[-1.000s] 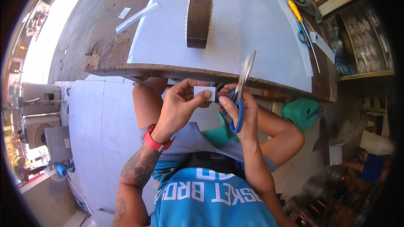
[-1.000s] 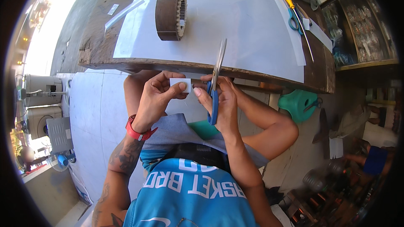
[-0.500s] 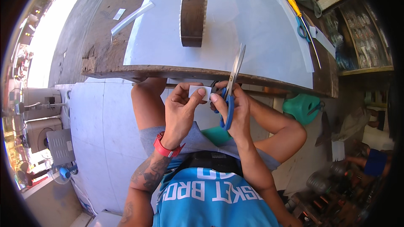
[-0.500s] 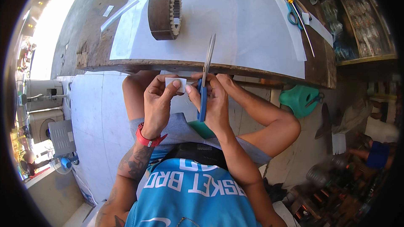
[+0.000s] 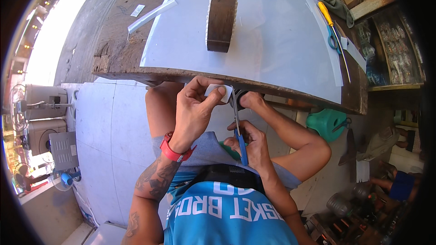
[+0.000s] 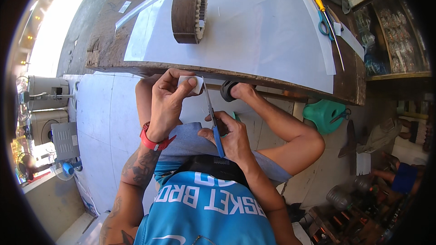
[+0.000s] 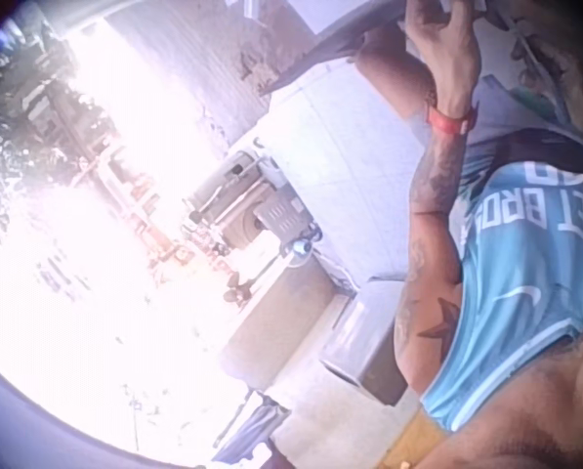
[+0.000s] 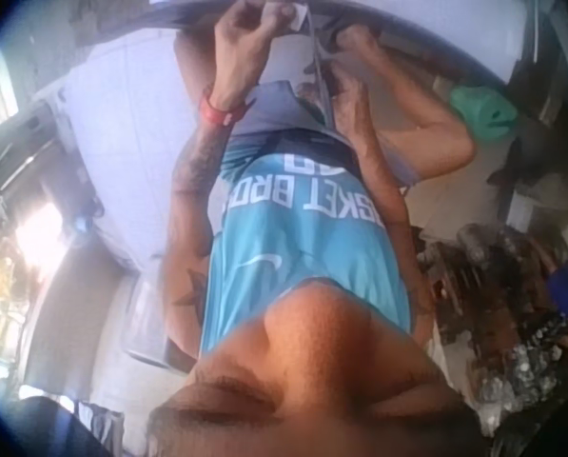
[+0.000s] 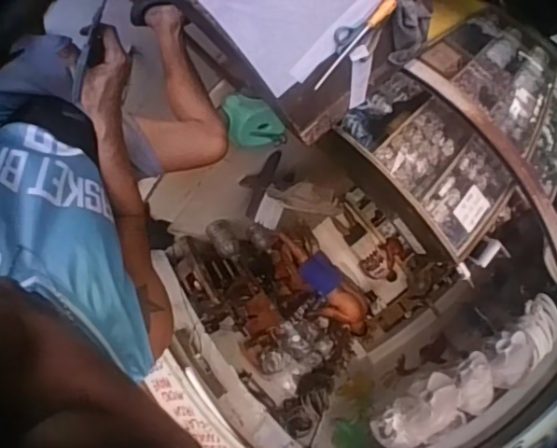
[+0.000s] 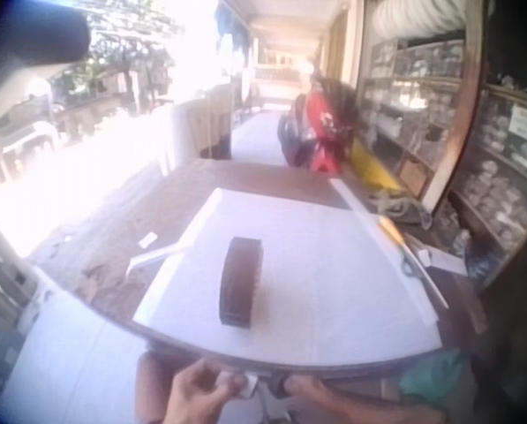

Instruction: The person cuts small rectangular pieces of white material using scissors and inserts them into the slots of a cylindrical metal rotor. The person repeats this process, cutting and inserting multiple pieces into the rotor's slots.

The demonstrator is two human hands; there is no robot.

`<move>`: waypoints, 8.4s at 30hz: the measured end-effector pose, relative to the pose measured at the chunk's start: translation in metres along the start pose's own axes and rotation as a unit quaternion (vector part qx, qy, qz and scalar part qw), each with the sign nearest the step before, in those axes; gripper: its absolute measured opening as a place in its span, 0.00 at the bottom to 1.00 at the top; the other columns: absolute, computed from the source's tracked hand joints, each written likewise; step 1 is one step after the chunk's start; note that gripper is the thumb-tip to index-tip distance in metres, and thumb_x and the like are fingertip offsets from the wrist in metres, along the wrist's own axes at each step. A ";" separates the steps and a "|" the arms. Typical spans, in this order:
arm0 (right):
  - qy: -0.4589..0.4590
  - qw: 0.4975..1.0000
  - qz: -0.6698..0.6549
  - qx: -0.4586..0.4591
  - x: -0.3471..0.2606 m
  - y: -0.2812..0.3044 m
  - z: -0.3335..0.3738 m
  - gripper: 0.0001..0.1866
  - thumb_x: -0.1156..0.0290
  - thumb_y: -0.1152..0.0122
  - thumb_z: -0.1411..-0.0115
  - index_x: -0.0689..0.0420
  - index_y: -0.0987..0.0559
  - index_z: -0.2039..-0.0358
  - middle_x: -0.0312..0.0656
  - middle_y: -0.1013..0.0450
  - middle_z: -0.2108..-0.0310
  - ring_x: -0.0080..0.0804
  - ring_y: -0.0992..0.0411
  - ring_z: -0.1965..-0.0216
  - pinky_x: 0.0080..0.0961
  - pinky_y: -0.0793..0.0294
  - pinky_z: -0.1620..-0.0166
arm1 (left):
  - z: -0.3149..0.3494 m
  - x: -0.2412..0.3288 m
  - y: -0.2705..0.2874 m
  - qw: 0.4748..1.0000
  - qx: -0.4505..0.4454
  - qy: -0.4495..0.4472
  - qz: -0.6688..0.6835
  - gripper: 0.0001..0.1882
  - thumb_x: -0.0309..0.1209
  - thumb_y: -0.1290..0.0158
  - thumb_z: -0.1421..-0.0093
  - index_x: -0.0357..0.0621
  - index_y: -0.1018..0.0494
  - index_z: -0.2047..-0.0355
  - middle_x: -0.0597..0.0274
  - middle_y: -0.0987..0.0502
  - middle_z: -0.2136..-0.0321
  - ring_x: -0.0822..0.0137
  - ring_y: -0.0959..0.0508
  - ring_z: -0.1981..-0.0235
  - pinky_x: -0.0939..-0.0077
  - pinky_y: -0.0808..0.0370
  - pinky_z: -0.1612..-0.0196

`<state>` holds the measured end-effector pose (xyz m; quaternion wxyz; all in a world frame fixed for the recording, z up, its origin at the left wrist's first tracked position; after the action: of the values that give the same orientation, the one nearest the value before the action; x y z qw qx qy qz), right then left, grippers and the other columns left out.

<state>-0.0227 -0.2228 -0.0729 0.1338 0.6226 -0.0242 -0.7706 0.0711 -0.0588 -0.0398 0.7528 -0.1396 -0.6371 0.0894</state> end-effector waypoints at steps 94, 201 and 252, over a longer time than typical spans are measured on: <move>0.073 0.954 -0.232 0.176 -0.027 0.038 -0.047 0.21 0.68 0.30 0.33 0.61 0.26 0.43 0.39 0.22 0.64 0.23 0.25 0.65 0.20 0.25 0.62 | -0.144 0.193 -0.051 0.770 -0.352 -0.225 -0.483 0.13 0.33 0.36 0.34 0.39 0.15 0.53 0.57 0.13 0.60 0.64 0.14 0.58 0.70 0.19 0.47; 0.059 0.980 -0.165 0.094 -0.062 0.035 -0.030 0.18 0.68 0.24 0.36 0.62 0.21 0.52 0.35 0.21 0.71 0.17 0.24 0.71 0.18 0.23 0.64 | -0.003 0.047 -0.014 0.998 -0.065 -0.005 -0.025 0.12 0.30 0.37 0.31 0.31 0.22 0.55 0.59 0.15 0.63 0.74 0.17 0.62 0.77 0.18 0.55; 0.103 0.975 -0.191 0.042 -0.071 0.034 -0.046 0.18 0.73 0.26 0.37 0.61 0.21 0.49 0.36 0.20 0.66 0.18 0.23 0.64 0.15 0.25 0.61 | -0.018 0.061 -0.010 0.943 -0.282 0.070 -0.160 0.29 0.24 0.36 0.36 0.35 0.38 0.41 0.54 0.16 0.65 0.69 0.15 0.59 0.74 0.18 0.53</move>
<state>0.0413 -0.2329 -0.0089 -0.0403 0.6972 0.0766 -0.7116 0.0984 -0.0513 0.0175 0.7296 -0.2484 -0.5959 -0.2257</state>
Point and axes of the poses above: each hand's wrist, its own z-axis away from the middle knuckle, its own y-axis out of the back of the hand, x = y × z, the point moved 7 cm from there along -z, towards the middle knuckle
